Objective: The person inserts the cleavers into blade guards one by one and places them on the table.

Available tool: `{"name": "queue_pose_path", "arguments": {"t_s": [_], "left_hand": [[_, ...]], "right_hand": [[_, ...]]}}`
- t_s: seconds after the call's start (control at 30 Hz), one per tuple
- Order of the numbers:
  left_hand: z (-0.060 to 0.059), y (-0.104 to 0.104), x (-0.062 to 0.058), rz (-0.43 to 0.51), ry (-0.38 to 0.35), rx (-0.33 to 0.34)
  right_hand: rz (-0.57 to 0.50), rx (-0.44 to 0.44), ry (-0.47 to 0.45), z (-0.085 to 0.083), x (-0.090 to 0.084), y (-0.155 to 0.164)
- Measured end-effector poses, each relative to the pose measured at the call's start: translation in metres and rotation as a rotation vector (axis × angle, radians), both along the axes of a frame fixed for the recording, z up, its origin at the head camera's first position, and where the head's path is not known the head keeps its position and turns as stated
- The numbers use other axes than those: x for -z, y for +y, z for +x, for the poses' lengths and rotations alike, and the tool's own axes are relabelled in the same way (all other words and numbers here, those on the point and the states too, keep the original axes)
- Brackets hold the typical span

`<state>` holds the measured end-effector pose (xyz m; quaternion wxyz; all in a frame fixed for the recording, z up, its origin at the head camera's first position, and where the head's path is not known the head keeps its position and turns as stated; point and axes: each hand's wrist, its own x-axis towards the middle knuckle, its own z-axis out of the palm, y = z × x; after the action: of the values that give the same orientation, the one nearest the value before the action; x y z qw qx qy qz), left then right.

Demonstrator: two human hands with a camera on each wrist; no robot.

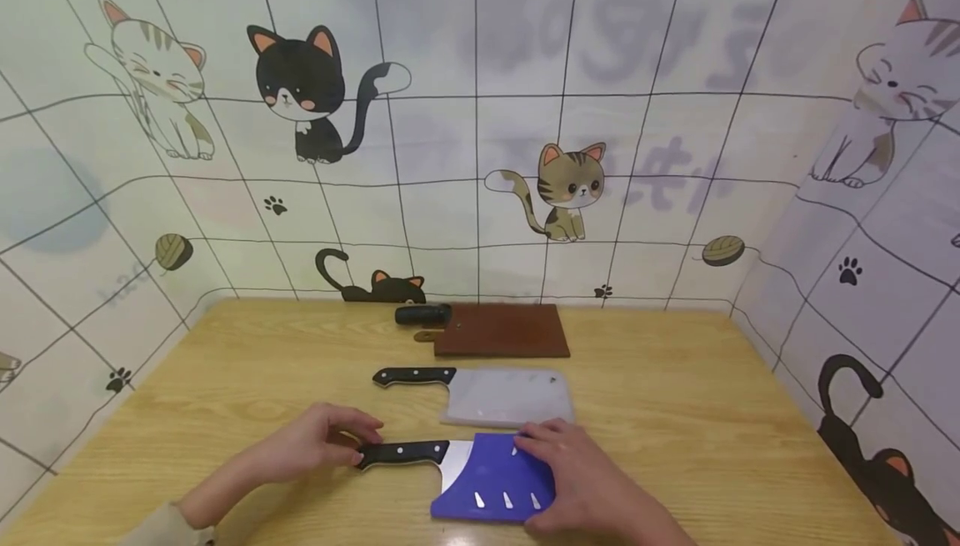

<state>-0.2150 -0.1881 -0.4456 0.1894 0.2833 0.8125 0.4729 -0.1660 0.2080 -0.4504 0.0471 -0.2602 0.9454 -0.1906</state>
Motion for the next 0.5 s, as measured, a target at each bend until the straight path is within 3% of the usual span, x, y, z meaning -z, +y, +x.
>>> {"name": "queue_pose_path", "arguments": {"t_s": [0.13,0.5], "left_hand": [[0.0007,-0.0001,-0.0007,0.014,-0.016,0.009],[-0.0017,0.0000,0.0006,0.012,-0.003,0.014]], "right_hand": [[0.007,0.021,-0.093,-0.0007,0.0005,0.0001],[-0.039,0.085,-0.238,0.0055,-0.0031,0.0024]]}}
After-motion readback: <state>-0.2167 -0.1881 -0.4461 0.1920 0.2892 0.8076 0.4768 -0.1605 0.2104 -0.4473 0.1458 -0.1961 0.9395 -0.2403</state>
